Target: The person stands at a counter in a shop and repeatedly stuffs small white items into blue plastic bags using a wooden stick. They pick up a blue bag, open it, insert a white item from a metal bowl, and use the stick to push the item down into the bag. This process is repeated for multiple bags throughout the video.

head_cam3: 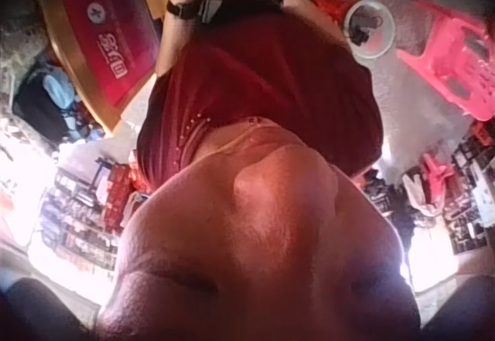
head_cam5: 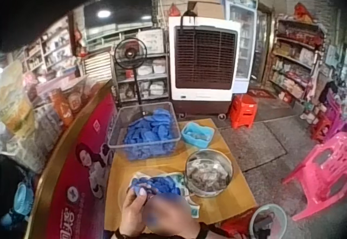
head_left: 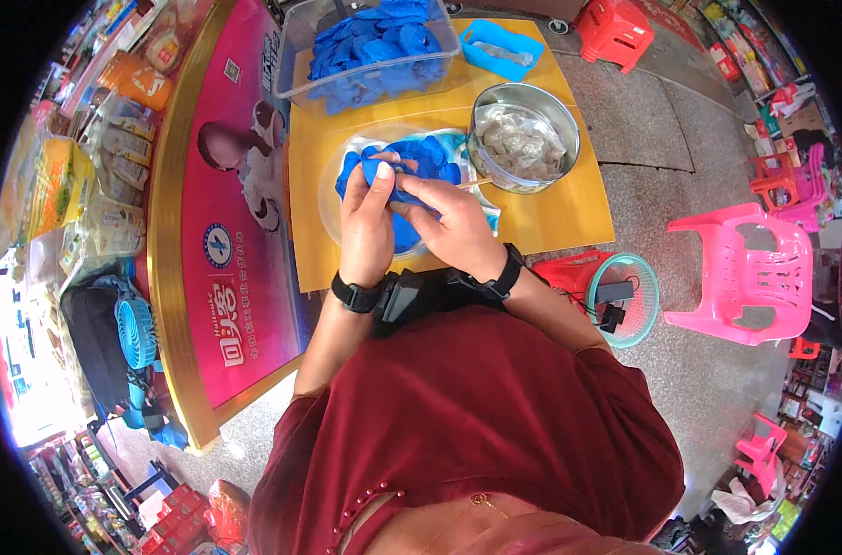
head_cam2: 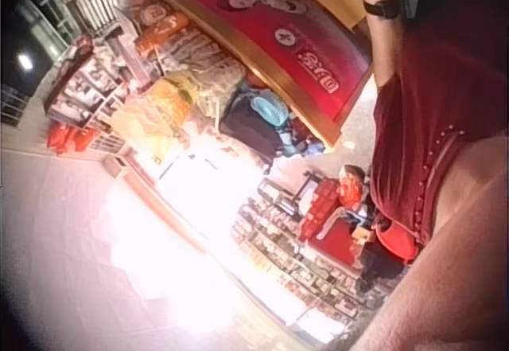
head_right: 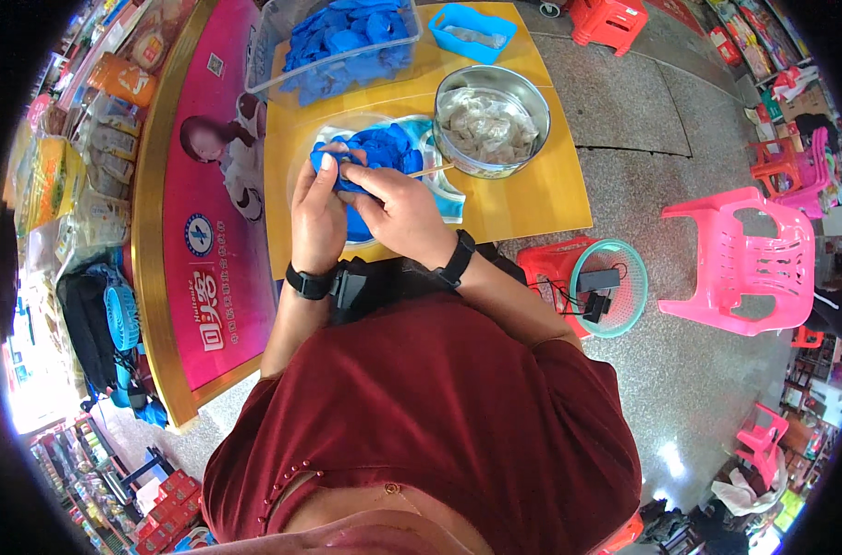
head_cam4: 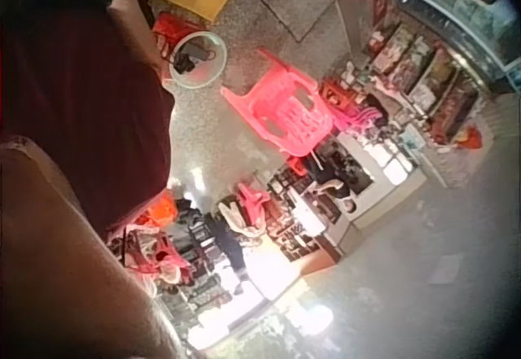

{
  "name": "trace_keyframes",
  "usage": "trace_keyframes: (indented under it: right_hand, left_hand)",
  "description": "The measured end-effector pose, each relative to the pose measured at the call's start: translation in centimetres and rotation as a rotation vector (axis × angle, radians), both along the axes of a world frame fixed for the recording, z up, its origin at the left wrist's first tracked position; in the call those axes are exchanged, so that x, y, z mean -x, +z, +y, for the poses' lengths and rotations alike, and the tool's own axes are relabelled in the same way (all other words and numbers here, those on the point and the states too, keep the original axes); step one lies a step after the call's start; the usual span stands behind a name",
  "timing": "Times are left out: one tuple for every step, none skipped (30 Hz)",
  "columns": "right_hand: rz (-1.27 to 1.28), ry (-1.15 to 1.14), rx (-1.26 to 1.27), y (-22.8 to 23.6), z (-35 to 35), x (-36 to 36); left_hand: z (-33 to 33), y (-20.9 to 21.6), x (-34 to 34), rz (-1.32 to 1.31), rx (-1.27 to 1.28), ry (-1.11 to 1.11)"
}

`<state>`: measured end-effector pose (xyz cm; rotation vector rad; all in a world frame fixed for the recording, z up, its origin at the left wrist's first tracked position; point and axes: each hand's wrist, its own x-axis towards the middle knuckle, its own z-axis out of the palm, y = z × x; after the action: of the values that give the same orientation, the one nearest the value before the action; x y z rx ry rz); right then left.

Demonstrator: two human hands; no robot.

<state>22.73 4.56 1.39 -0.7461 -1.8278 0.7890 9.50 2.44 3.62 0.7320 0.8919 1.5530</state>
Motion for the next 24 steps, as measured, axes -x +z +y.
trace_keyframes:
  right_hand:
    - [0.031, 0.013, 0.009, 0.1, 0.2, -0.2]
    - [0.062, 0.025, 0.017, 0.3, 0.5, -0.4]
    - [0.09, 0.011, 0.113, 0.9, 0.3, -0.6]
    - [0.116, -0.007, 0.211, 1.8, -0.3, -1.0]
    - [0.143, -0.025, 0.31, 2.3, -0.5, -1.2]
    - [0.144, -0.018, 0.306, 1.9, -0.4, -1.4]
    - [0.146, -0.01, 0.302, 1.2, 0.0, -1.5]
    - [0.147, -0.003, 0.297, 0.7, 0.1, -1.5]
    - [0.176, -0.01, 0.28, 0.9, 0.0, -1.6]
    - [0.17, -0.014, 0.245, 0.8, 0.1, -1.8]
    - [0.163, -0.018, 0.211, 0.7, 0.4, -2.0]
    - [0.158, -0.023, 0.178, 0.7, 0.6, -2.1]
    - [0.197, -0.023, 0.21, 0.6, 0.8, -2.2]
    - [0.236, -0.023, 0.241, 0.5, 1.0, -2.2]
    - [0.275, -0.023, 0.272, 0.4, 1.1, -2.2]
    - [0.276, -0.021, 0.299, 0.3, 1.1, -2.2]
    - [0.276, -0.019, 0.327, 0.3, 1.1, -2.3]
    - [0.275, -0.015, 0.354, 0.4, 1.1, -2.4]
    - [0.291, -0.008, 0.369, 0.5, 1.1, -2.5]
    - [0.307, -0.002, 0.385, 0.7, 1.2, -2.5]
    - [0.322, 0.007, 0.401, 0.8, 1.2, -2.5]
    - [0.338, 0.015, 0.416, 0.9, 1.2, -2.5]
    - [0.355, 0.023, 0.431, 0.9, 1.2, -2.5]
    - [0.368, 0.034, 0.447, 0.9, 1.1, -2.4]
  left_hand:
    - [0.0, -0.1, 0.2, 0.02, 0.021, -0.004]
    - [0.0, -0.2, 0.4, 0.041, 0.042, -0.009]
    - [-0.1, -0.8, 0.6, -0.065, 0.043, 0.033]
    - [0.0, -1.2, 0.8, -0.086, 0.022, 0.036]
    - [0.1, -1.4, 1.0, -0.107, 0.002, 0.038]
    - [0.1, -1.6, 1.0, -0.13, -0.016, 0.041]
    - [0.0, -1.6, 1.0, -0.098, -0.014, 0.034]
    - [-0.2, -1.4, 0.8, -0.084, -0.013, 0.027]
    - [-0.3, -0.8, 0.5, -0.072, -0.017, 0.024]
    - [-0.3, -0.5, 0.2, -0.06, -0.02, 0.021]
    - [-0.2, -0.6, 0.2, -0.007, -0.044, 0.039]
    - [-0.2, -0.6, 0.4, 0.049, -0.066, 0.057]
    - [-0.2, -0.7, 0.4, 0.105, -0.089, 0.074]
    - [-0.4, -0.4, 0.2, 0.246, -0.149, 0.109]
    - [-0.6, 0.2, 0.1, 0.386, -0.21, 0.142]
    - [-0.8, 0.5, 0.0, 0.527, -0.271, 0.175]
    - [-0.7, 0.2, 0.3, 0.663, -0.335, 0.205]
    - [-0.9, 0.4, 0.4, 0.829, -0.398, 0.177]
    - [-1.1, 0.9, 0.6, 0.994, -0.46, 0.147]
    - [-1.2, 1.2, 0.7, 1.159, -0.522, 0.114]
    - [-1.3, 1.5, 0.3, 1.162, -0.512, 0.153]
    - [-1.3, 1.5, 0.4, 1.179, -0.513, 0.129]
    - [-1.3, 1.6, 0.6, 1.195, -0.515, 0.105]
    - [-1.3, 1.5, 0.8, 1.21, -0.515, 0.084]
